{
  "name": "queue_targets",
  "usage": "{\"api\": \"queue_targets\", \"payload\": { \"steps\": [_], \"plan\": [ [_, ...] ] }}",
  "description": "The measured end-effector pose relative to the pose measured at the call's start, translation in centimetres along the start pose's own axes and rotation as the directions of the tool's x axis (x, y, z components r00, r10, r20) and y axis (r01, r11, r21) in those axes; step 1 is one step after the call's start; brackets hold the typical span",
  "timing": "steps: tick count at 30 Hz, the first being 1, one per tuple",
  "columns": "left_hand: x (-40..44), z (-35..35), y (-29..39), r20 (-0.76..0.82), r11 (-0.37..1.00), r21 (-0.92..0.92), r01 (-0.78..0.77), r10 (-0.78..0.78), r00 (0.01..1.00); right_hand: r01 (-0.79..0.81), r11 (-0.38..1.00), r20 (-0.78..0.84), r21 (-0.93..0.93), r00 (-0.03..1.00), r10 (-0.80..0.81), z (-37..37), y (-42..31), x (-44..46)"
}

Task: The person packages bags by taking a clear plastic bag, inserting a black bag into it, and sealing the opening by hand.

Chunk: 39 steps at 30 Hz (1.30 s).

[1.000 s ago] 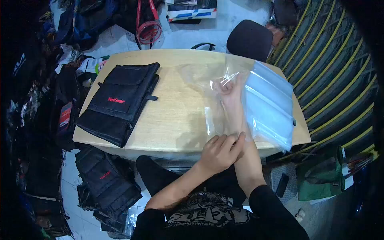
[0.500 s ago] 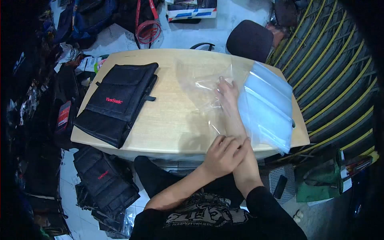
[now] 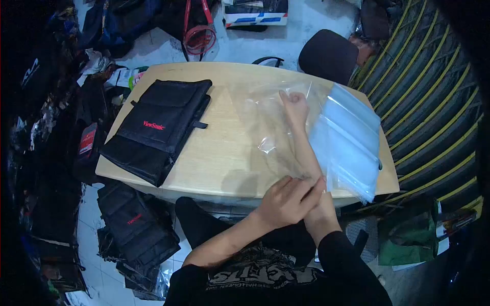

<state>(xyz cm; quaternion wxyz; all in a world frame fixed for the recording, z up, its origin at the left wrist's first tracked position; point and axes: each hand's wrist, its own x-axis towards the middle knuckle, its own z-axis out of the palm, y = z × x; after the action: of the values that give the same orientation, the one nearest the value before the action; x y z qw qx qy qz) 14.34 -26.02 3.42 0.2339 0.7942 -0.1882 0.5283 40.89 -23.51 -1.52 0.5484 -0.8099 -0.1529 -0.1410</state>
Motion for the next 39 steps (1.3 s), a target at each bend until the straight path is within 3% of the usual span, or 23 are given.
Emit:
{"api": "queue_targets", "payload": {
  "steps": [1,2,5,8,11,13,15,16,18,20,23,24,27,28,31,32,35,39],
  "plan": [
    [-0.2,0.1,0.2,0.000,1.000,0.004,-0.009,0.009,1.000,-0.011,1.000,0.021,0.013,1.000,0.010,0.2,-0.2,0.0],
    [-0.4,0.3,0.3,-0.002,1.000,0.008,-0.022,0.022,1.000,0.102,0.992,-0.094,-0.079,0.990,-0.109,1.5,0.1,0.3],
    [-0.2,-0.5,0.6,0.016,0.999,0.026,-0.048,0.047,0.999,0.129,0.972,-0.079,-0.195,0.986,-0.147,1.9,0.1,0.8],
    [-0.4,-0.9,0.8,0.007,0.999,-0.003,-0.035,0.035,0.999,0.158,0.826,0.004,-0.542,0.983,-0.185,1.9,1.7,3.1],
    [0.0,-1.7,0.9,0.023,1.000,0.006,-0.026,0.026,0.999,0.270,0.867,0.057,-0.419,0.961,-0.271,1.1,2.3,4.4],
    [0.0,-1.8,0.7,0.003,1.000,-0.026,-0.015,0.015,1.000,0.292,0.901,-0.075,-0.320,0.941,-0.331,1.4,2.6,4.2],
    [0.3,-2.3,0.7,0.038,1.000,-0.010,-0.015,0.016,0.999,0.350,0.879,-0.014,-0.324,0.927,-0.375,1.6,3.7,4.7],
    [0.6,-2.3,0.8,0.014,1.000,-0.014,-0.014,0.014,1.000,0.161,0.917,0.201,-0.365,0.975,-0.092,1.6,4.2,5.9],
    [0.7,-2.3,1.1,0.043,1.000,-0.001,-0.012,0.012,0.999,0.321,0.819,0.165,-0.476,0.947,-0.275,2.8,5.9,5.9],
    [0.2,-1.8,1.2,0.036,0.999,-0.039,-0.002,0.003,0.999,0.116,0.819,0.067,-0.562,0.993,-0.095,1.9,1.8,3.2],
    [0.1,-1.7,1.2,0.052,0.999,-0.005,-0.042,0.042,0.998,0.096,0.922,0.067,-0.376,0.995,-0.076,1.6,1.2,2.2],
    [-0.3,-1.4,1.1,0.054,0.999,-0.002,-0.032,0.032,0.998,0.021,0.875,0.034,-0.483,0.999,-0.006,0.9,0.0,1.7],
    [-0.6,-0.8,0.2,0.037,0.999,0.038,-0.029,0.027,0.999,-0.017,0.892,0.228,-0.451,0.964,0.134,0.6,-0.4,2.8],
    [-0.4,-1.1,0.0,0.055,0.998,0.065,-0.003,0.000,0.999,0.049,0.926,0.348,-0.374,0.933,0.091,2.1,3.4,4.8],
    [-0.5,-1.0,-0.6,0.050,0.994,0.105,0.006,-0.011,0.999,0.111,0.970,0.162,-0.215,0.984,-0.077,1.6,2.8,2.2],
    [-0.3,-1.3,-0.5,0.044,0.995,0.100,0.018,-0.023,0.999,0.226,0.916,0.104,-0.332,0.974,-0.202,1.4,2.2,0.9],
    [-0.3,-1.4,-0.9,0.102,0.986,0.168,0.005,-0.023,0.995,0.295,0.800,0.171,-0.523,0.955,-0.240,1.4,1.7,-0.1],
    [-0.4,-1.2,-2.4,0.175,0.987,0.160,-0.001,-0.027,0.984,0.377,0.745,0.389,-0.550,0.905,-0.171,0.3,2.8,-1.9]
  ]
}}
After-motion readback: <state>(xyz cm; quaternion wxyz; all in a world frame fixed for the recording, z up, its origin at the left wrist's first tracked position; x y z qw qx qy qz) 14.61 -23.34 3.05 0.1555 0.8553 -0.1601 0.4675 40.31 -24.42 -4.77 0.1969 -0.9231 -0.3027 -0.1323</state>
